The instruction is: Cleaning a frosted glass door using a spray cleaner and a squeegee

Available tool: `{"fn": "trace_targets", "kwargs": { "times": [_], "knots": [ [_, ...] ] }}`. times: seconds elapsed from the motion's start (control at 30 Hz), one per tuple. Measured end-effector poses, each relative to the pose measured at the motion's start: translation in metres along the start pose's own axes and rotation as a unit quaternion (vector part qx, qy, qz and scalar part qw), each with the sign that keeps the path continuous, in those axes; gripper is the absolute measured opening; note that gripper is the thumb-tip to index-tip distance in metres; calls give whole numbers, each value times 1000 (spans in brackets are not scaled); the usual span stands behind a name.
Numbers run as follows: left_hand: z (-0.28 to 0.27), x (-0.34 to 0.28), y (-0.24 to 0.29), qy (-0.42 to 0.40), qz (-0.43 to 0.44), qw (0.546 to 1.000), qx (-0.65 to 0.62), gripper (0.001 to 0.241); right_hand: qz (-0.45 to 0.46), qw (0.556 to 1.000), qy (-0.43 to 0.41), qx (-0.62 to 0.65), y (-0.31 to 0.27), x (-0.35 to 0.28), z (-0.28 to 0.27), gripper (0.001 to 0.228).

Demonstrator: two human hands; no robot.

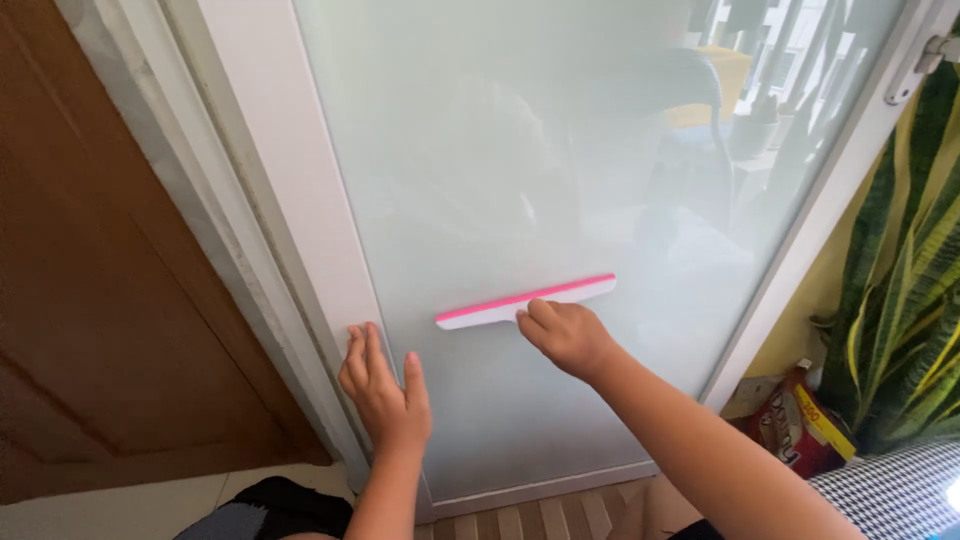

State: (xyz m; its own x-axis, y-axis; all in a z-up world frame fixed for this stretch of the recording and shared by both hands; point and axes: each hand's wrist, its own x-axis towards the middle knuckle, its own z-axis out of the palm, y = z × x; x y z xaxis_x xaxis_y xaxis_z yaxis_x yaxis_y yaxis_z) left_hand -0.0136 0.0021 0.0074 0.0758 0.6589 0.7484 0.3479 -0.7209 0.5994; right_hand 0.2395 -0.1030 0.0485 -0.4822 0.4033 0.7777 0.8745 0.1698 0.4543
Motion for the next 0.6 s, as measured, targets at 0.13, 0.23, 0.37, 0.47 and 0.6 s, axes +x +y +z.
{"fn": "trace_targets", "kwargs": {
  "times": [0.13,0.23,0.37,0.47,0.6],
  "knots": [
    [-2,2,0,8,5,1000,-3,66,72,991,-105,-33,28,33,-12,19],
    [-3,0,6,-10,-15,1000,-11,67,54,981,-55,-177,70,90,-37,10],
    [-3,1,9,-12,-24,1000,-7,73,72,978,26,-195,110,174,-71,20],
    [-2,2,7,-13,-23,1000,-8,70,66,985,55,-150,110,193,-71,26],
    [2,0,0,-6,4,1000,-24,65,-50,965,121,-228,84,131,-33,11]
  ]
}}
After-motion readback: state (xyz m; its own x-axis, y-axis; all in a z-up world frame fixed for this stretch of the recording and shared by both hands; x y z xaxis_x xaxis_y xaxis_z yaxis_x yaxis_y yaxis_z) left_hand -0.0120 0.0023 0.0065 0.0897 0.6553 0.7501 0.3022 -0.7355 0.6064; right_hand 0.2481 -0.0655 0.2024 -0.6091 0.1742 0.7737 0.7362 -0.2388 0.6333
